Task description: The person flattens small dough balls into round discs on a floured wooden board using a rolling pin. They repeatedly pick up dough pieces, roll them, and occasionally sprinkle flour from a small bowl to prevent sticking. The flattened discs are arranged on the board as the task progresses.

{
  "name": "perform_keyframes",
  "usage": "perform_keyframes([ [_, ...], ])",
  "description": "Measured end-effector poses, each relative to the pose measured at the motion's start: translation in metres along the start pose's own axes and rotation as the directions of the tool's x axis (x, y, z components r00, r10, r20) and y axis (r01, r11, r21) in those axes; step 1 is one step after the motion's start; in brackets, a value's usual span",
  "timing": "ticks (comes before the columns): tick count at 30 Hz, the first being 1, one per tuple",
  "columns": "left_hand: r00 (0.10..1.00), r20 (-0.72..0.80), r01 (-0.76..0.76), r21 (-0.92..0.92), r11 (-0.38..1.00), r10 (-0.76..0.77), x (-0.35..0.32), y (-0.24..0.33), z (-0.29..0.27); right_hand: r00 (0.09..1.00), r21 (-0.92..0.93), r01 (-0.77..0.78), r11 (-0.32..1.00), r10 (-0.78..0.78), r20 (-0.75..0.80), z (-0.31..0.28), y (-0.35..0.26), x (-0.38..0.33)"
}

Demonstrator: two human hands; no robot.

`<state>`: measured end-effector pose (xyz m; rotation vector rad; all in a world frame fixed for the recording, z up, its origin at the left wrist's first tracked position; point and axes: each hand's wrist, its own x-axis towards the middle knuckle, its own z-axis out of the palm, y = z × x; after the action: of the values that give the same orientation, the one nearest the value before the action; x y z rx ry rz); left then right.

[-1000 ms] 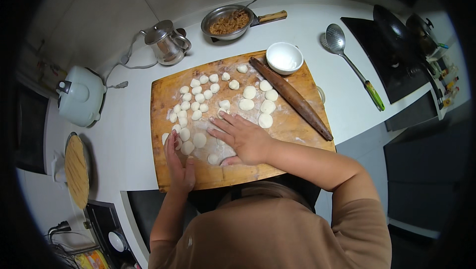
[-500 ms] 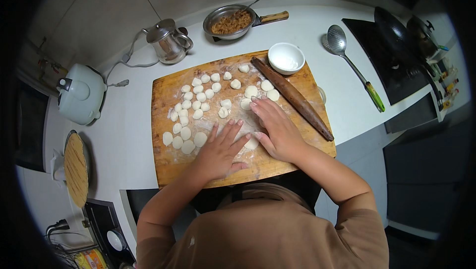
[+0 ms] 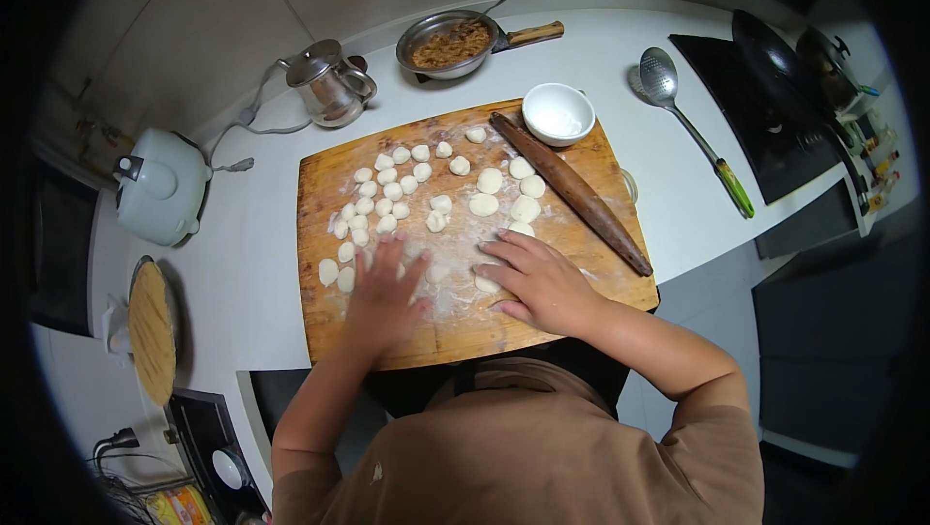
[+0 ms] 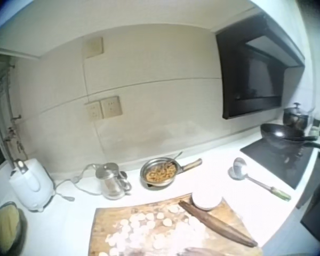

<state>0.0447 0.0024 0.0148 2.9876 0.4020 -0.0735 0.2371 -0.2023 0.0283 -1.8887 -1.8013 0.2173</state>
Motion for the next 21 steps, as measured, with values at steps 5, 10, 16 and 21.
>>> perform_keyframes([
  [5,0.974,-0.166,0.165,0.044,0.985,-0.156,-0.005,-0.038,0.0,0.996,-0.162,-0.029,0.986,0.016,-0.083,0.008,0.019,0.026],
  [10,0.926,-0.262,0.287,0.022,0.958,-0.271,-0.011,-0.049,-0.003,0.992,-0.066,0.1,0.993,-0.105,-0.074,0.02,0.0,0.058],
  [16,0.909,-0.311,0.266,-0.076,0.961,-0.276,-0.007,-0.042,-0.006,0.97,0.148,0.193,0.97,-0.212,0.12,0.049,-0.022,0.058],
  [21,0.91,-0.308,0.251,-0.129,0.96,-0.279,-0.01,-0.039,-0.009,0.981,0.112,0.131,0.985,-0.145,0.127,0.038,-0.005,0.038],
])
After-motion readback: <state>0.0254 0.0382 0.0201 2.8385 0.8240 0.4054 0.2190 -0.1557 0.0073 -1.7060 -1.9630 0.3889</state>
